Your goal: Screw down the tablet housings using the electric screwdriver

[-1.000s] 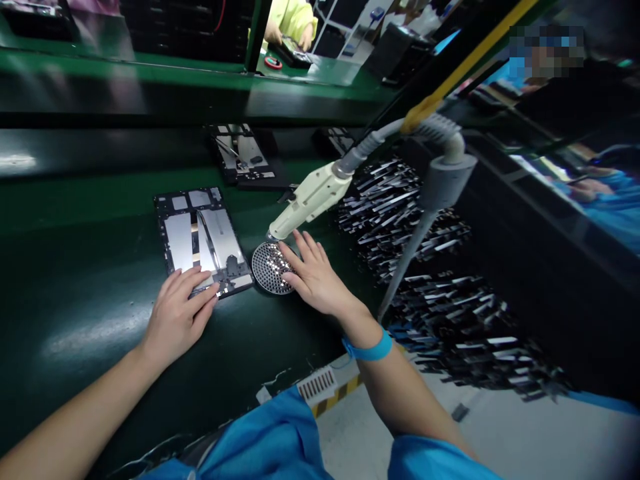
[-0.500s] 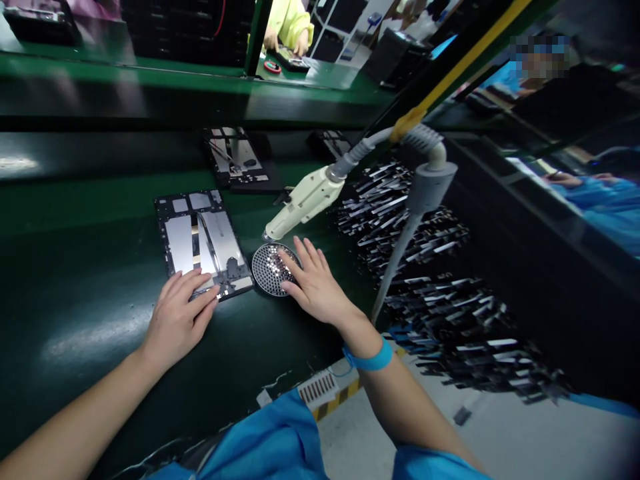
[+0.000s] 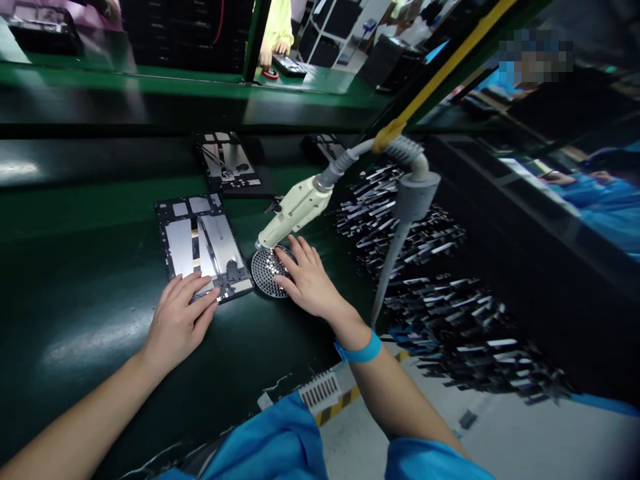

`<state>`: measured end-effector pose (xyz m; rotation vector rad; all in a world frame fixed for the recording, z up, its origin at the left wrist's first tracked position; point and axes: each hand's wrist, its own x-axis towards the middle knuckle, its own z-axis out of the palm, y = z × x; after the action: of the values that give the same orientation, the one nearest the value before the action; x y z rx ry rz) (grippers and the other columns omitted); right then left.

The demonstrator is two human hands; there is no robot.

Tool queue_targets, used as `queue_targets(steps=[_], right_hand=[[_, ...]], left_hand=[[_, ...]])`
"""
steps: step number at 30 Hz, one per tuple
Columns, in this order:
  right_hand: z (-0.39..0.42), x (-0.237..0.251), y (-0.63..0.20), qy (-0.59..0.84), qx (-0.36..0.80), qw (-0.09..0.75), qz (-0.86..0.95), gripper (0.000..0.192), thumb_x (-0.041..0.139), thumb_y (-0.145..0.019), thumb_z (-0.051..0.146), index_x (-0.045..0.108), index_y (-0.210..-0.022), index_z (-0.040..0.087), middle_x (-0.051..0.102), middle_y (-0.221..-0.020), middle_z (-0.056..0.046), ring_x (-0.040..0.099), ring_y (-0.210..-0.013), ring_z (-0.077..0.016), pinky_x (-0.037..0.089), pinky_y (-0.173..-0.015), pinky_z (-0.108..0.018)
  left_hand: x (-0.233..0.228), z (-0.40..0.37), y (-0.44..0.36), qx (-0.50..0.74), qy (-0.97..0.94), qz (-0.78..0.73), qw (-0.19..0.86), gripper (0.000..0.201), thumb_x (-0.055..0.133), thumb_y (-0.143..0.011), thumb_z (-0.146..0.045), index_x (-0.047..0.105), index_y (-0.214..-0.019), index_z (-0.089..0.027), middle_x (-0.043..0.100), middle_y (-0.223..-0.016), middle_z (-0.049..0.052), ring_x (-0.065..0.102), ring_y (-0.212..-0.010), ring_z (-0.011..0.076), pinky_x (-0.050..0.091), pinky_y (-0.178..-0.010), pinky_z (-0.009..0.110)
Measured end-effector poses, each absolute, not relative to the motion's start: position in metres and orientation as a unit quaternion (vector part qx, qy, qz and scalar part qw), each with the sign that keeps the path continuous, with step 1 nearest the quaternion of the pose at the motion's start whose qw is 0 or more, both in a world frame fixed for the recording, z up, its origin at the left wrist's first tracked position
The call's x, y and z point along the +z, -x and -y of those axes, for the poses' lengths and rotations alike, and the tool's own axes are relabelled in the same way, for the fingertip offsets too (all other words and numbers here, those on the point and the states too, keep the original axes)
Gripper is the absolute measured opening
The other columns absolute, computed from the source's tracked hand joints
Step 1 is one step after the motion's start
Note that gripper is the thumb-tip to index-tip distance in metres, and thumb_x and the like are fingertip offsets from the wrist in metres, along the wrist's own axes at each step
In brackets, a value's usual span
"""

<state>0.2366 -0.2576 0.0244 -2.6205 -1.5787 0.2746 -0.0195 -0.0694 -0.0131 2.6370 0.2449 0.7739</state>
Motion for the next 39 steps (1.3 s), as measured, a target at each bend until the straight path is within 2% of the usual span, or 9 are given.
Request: queue_targets(steps=[18, 20, 22, 25, 27, 28, 32, 37, 39], right_hand=[[0.284, 0.015, -0.231, 0.851, 0.072, 0.053, 0.518, 0.065, 0.045, -0.102, 0.057, 0.035, -0.160, 0.029, 0.016, -0.174, -0.014, 0.011, -0.161, -0.0419, 0.023, -0.124, -0.071], [0.286, 0.016, -0.233, 0.843, 0.058, 0.109, 0.523, 0.064, 0.047, -0.101, 0.056, 0.041, -0.157, 0.026, 0.023, -0.172, -0.016, 0.017, -0.160, -0.0414, 0.026, -0.124, -0.071], [0.285, 0.018, -0.235, 0.828, 0.017, 0.219, 0.516, 0.055, 0.049, -0.102, 0.050, 0.052, -0.148, 0.022, 0.041, -0.163, -0.018, 0.035, -0.155, -0.0373, 0.035, -0.122, -0.065], [0.269, 0.028, -0.236, 0.794, -0.083, 0.428, 0.424, 0.029, 0.051, -0.102, 0.042, 0.071, -0.113, 0.022, 0.073, -0.116, -0.012, 0.069, -0.114, -0.0259, 0.056, -0.104, -0.049], [0.243, 0.037, -0.239, 0.758, -0.109, 0.534, 0.358, 0.025, 0.059, -0.098, 0.046, 0.070, -0.094, 0.024, 0.071, -0.093, -0.006, 0.071, -0.092, -0.0219, 0.060, -0.091, -0.043], [0.227, 0.043, -0.241, 0.738, -0.091, 0.570, 0.350, 0.028, 0.066, -0.093, 0.052, 0.069, -0.097, 0.024, 0.071, -0.095, -0.006, 0.070, -0.093, -0.0221, 0.060, -0.091, -0.042], [0.170, 0.057, -0.252, 0.684, 0.038, 0.590, 0.428, 0.089, 0.070, -0.076, 0.076, 0.045, -0.147, 0.029, 0.063, -0.138, -0.011, 0.067, -0.118, -0.0275, 0.058, -0.102, -0.045], [0.191, 0.040, -0.258, 0.697, -0.055, 0.545, 0.463, 0.104, 0.018, -0.079, 0.096, 0.046, -0.148, 0.023, 0.057, -0.144, -0.016, 0.055, -0.137, -0.0373, 0.050, -0.113, -0.057], [0.209, 0.032, -0.259, 0.718, -0.031, 0.523, 0.458, 0.109, 0.012, -0.077, 0.098, 0.043, -0.150, 0.023, 0.056, -0.146, -0.018, 0.054, -0.138, -0.0387, 0.049, -0.113, -0.060]], left_hand=[[-0.014, 0.069, 0.020, 0.280, -0.937, -0.085, 0.191, 0.024, 0.064, -0.097, -0.018, 0.071, -0.120, -0.022, 0.069, -0.130, 0.011, 0.061, -0.129, 0.0310, 0.046, -0.111, 0.058], [-0.013, 0.070, 0.019, 0.281, -0.937, -0.084, 0.191, 0.024, 0.064, -0.097, -0.017, 0.071, -0.119, -0.022, 0.069, -0.130, 0.011, 0.061, -0.129, 0.0308, 0.046, -0.111, 0.057], [-0.013, 0.070, 0.019, 0.282, -0.937, -0.086, 0.189, 0.023, 0.064, -0.097, -0.017, 0.071, -0.118, -0.022, 0.069, -0.130, 0.010, 0.061, -0.129, 0.0308, 0.046, -0.111, 0.057], [-0.013, 0.070, 0.019, 0.283, -0.937, -0.088, 0.188, 0.024, 0.064, -0.097, -0.018, 0.071, -0.119, -0.022, 0.069, -0.130, 0.010, 0.061, -0.129, 0.0308, 0.046, -0.111, 0.057], [-0.013, 0.069, 0.020, 0.282, -0.937, -0.088, 0.189, 0.024, 0.064, -0.097, -0.018, 0.071, -0.119, -0.022, 0.069, -0.130, 0.010, 0.061, -0.129, 0.0306, 0.046, -0.112, 0.057], [-0.014, 0.069, 0.020, 0.280, -0.937, -0.088, 0.189, 0.024, 0.063, -0.097, -0.018, 0.071, -0.120, -0.023, 0.069, -0.130, 0.010, 0.061, -0.129, 0.0305, 0.045, -0.112, 0.057], [-0.016, 0.067, 0.021, 0.278, -0.937, -0.086, 0.192, 0.024, 0.063, -0.098, -0.019, 0.071, -0.120, -0.023, 0.069, -0.131, 0.011, 0.061, -0.129, 0.0304, 0.045, -0.112, 0.058], [-0.016, 0.069, 0.019, 0.277, -0.934, -0.092, 0.205, 0.025, 0.062, -0.097, -0.019, 0.071, -0.119, -0.025, 0.070, -0.130, 0.010, 0.062, -0.129, 0.0310, 0.046, -0.111, 0.058], [-0.015, 0.071, 0.018, 0.275, -0.933, -0.096, 0.211, 0.025, 0.062, -0.097, -0.019, 0.071, -0.119, -0.026, 0.070, -0.130, 0.009, 0.062, -0.129, 0.0311, 0.046, -0.111, 0.058]])
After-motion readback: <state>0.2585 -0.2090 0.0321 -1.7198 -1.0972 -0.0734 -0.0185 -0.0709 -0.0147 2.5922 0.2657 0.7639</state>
